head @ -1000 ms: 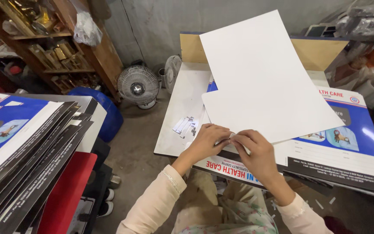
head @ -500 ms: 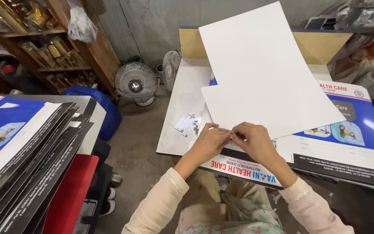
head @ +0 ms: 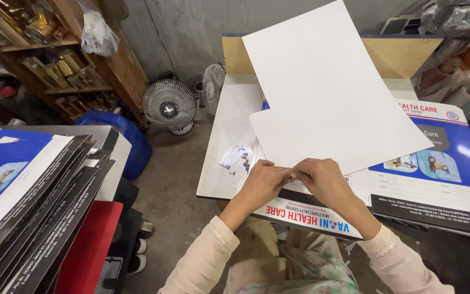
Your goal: The person folds a stack of white papers in half and places them on a pile of similar documents. They repeat this process for multiple sheets, handling each one individually and stacking the finished items on the table.
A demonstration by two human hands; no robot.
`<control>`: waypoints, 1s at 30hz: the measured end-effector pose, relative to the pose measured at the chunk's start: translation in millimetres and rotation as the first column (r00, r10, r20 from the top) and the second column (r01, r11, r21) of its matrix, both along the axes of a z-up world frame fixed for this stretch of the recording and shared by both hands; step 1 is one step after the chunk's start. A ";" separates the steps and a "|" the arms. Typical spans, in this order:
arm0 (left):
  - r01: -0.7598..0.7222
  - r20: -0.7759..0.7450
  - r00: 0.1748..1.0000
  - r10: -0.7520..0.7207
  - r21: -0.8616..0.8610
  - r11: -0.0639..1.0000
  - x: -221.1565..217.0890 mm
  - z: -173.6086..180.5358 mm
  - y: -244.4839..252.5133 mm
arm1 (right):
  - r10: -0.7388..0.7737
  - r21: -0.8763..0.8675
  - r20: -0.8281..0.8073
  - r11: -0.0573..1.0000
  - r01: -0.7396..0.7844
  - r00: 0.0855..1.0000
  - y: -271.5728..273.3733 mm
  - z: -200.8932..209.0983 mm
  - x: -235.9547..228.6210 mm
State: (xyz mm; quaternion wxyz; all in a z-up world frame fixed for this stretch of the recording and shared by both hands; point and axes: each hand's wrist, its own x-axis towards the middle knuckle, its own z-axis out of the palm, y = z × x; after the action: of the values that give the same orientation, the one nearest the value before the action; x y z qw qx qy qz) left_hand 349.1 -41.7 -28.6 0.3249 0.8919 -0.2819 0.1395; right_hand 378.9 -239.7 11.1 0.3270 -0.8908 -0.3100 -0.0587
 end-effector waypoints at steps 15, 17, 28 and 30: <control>-0.041 0.026 0.999 0.041 -0.017 0.999 -1.3 -3.7 -3.0 | -0.138 0.082 -0.201 0.984 0.157 0.970 2.6 12.1 -16.1; -0.033 0.053 0.998 0.034 -0.029 0.999 0.5 -4.6 -3.1 | -0.122 0.159 -0.187 0.975 0.152 0.975 -0.8 12.1 -20.9; -0.043 0.126 0.991 0.048 -0.044 0.998 -2.7 -1.3 -3.1 | -0.376 0.288 -0.021 0.885 0.366 0.926 -108.5 -32.4 -29.9; -0.066 0.111 0.992 0.067 -0.010 0.998 -2.8 1.5 -4.3 | -0.754 0.287 -0.215 0.558 0.779 0.620 -191.7 -32.8 -74.5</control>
State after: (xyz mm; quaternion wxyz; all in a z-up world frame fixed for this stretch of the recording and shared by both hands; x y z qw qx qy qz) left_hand 346.3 -46.0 -27.1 0.3065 0.8906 -0.2695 0.2007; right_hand 304.4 -431.5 -21.7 0.4330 -0.8638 0.1353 -0.2193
